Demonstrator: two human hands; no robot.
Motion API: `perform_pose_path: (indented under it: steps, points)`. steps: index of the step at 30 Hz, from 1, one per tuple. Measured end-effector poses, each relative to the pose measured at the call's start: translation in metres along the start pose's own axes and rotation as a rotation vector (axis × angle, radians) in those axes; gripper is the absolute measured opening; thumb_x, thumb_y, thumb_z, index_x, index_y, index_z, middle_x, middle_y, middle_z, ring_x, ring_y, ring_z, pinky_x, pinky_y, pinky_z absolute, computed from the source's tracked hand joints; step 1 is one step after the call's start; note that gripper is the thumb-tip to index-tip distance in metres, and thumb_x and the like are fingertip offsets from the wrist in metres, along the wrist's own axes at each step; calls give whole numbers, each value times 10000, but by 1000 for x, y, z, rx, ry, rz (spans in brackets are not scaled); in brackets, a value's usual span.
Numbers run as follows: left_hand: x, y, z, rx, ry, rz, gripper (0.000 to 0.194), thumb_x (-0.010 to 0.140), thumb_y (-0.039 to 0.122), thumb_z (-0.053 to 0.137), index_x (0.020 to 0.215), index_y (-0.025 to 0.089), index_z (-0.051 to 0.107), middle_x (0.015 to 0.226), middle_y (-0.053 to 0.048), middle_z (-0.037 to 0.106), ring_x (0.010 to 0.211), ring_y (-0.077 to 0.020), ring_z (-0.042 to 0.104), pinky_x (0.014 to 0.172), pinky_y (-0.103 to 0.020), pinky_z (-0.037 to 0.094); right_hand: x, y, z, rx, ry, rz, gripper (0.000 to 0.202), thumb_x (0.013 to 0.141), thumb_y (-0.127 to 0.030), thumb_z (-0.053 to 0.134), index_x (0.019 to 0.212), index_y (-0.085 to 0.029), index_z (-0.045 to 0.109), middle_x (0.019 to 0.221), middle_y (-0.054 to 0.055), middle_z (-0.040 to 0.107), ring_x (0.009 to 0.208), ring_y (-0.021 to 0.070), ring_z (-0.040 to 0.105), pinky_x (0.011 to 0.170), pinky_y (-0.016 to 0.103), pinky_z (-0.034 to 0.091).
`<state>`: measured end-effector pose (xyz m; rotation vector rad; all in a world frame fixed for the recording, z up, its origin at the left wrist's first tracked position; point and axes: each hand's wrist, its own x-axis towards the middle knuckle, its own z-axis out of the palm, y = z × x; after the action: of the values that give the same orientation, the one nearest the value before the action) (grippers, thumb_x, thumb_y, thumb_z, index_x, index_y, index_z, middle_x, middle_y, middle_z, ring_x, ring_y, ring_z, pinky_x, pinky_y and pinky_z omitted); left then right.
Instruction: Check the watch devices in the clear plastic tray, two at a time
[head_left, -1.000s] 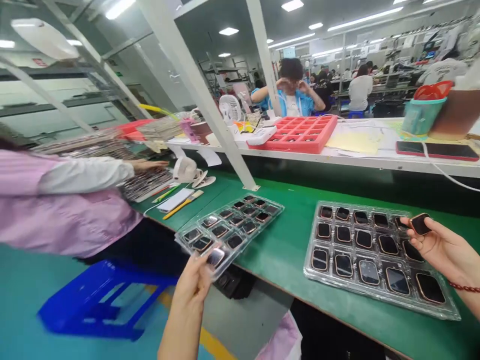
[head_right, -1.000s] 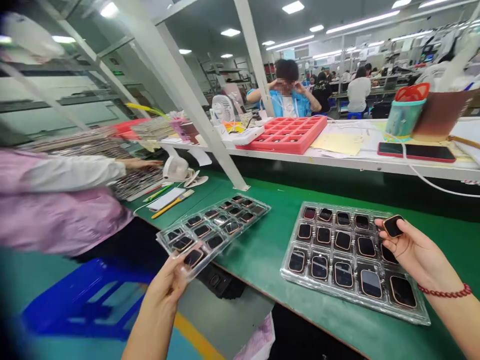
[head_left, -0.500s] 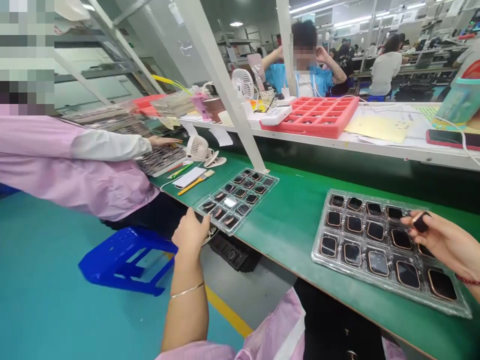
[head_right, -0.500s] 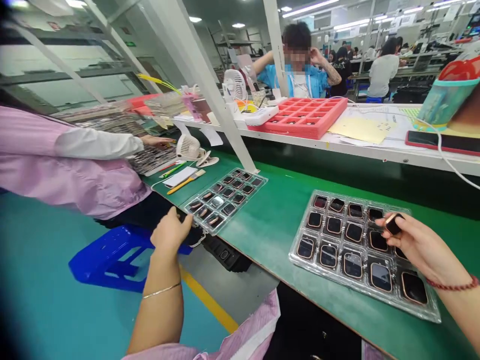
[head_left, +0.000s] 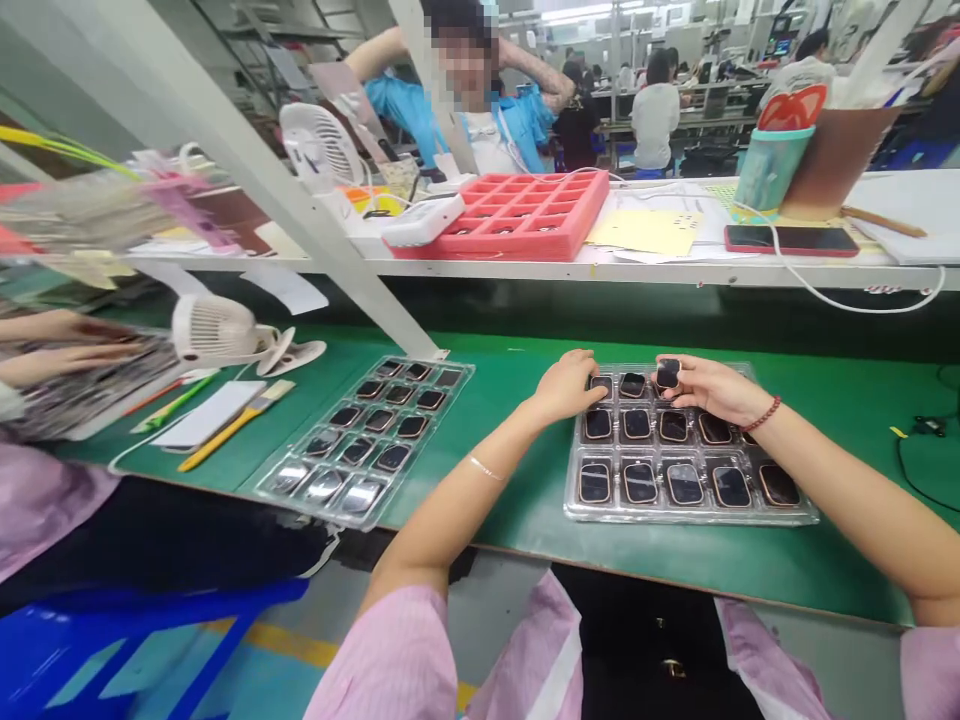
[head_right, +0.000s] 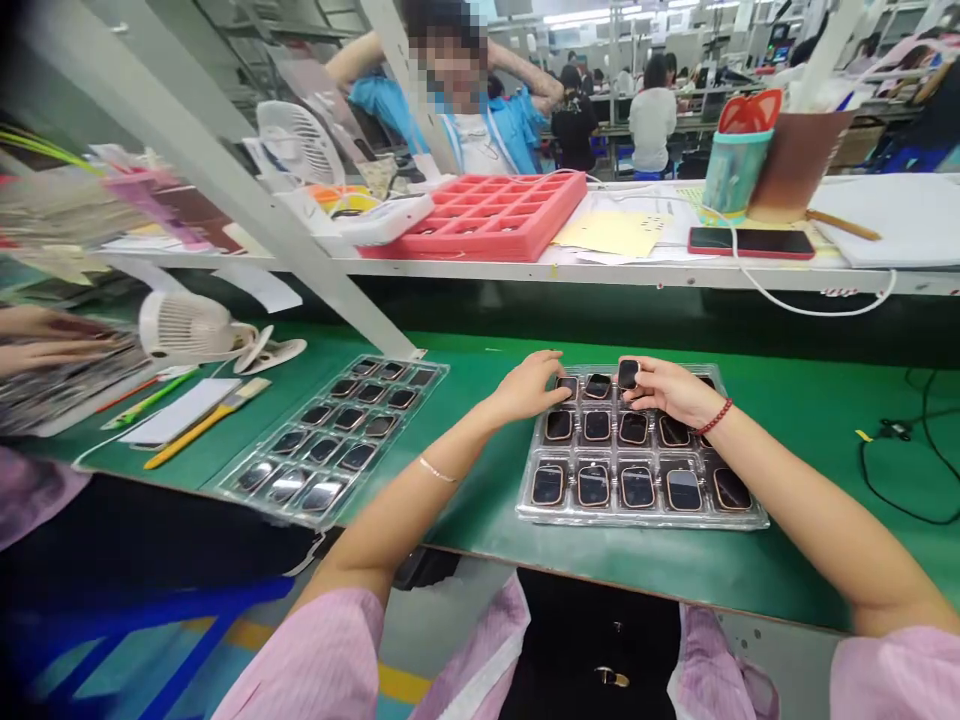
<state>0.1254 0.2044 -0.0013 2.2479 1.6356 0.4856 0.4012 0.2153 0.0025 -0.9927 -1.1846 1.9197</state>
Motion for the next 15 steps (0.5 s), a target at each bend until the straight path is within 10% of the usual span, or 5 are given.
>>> perform_pose_path:
  steps: [5,8,15]
  points:
    - [-8,19,14,-505,93,29,125,856,259,610,960,195,583,1025,-78,737,946,-237,732,889,-400,568,-1,2,-8,4,-55,0,313,877,-189,741,1184,-200,681,1047,67,738,807,138,735,704,244,641]
    - [0,39,29,-958,-38,-8,267,854,347,638,1045,169,582,843,-28,701,588,-129,672,570,-240,492,1,2,-9,-146,-70,-87,390,843,-286,782,1208,-206,671,1085,74,721,871,162,723,752,287,635]
    - [12,48,38,-1199,-125,-91,365,754,353,750,1012,138,607,896,-92,769,490,-87,617,464,-195,366,17,-1,-22,-694,139,-469,339,811,-344,715,1115,-201,668,1018,71,712,1040,255,673,1050,498,496]
